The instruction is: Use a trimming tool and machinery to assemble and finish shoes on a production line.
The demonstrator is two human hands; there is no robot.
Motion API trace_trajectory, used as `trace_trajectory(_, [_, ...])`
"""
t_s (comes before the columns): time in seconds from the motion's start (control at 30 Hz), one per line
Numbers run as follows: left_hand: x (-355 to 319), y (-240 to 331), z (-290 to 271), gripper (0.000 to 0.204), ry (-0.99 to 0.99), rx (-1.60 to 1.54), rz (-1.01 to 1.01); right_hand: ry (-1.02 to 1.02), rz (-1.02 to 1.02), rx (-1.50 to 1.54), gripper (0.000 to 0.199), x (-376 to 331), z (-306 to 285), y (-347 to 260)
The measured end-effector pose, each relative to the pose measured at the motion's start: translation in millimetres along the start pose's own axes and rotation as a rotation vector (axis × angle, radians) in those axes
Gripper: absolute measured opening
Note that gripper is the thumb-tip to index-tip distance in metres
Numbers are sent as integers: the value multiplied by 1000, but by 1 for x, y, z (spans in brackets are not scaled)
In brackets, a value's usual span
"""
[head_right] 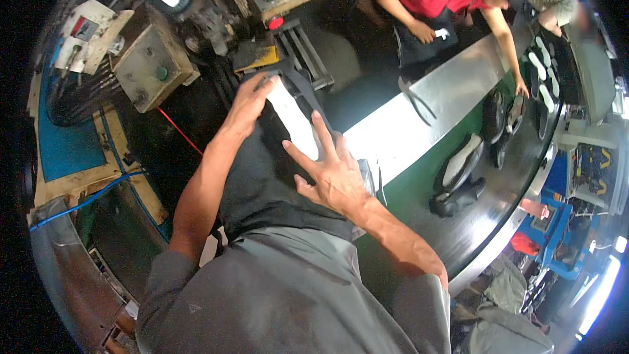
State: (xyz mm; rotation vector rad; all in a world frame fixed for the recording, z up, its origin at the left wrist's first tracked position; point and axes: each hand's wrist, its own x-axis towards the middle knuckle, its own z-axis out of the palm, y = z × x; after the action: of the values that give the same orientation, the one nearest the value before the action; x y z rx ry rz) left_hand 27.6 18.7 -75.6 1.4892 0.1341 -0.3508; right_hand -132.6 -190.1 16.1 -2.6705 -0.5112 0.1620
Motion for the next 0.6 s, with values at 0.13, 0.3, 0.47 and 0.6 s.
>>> trace_trajectory(0.13, [18, -17, -8, 52, 13, 495, 40, -112, 24, -93, 84, 3, 30, 6])
trace_trajectory(0.3, [-5, -6, -11, 26, 261, 694, 448, 2, -67, -49, 76, 0, 39, 13])
trace_trajectory(0.47, [-1, -15, -19, 18, 271, 699, 434, 14, -126, -48, 72, 5, 30, 19])
trace_trajectory(0.6, [4, -15, -22, 17, 266, 637, 358, -47, -128, -4, 77, 13, 28, 27])
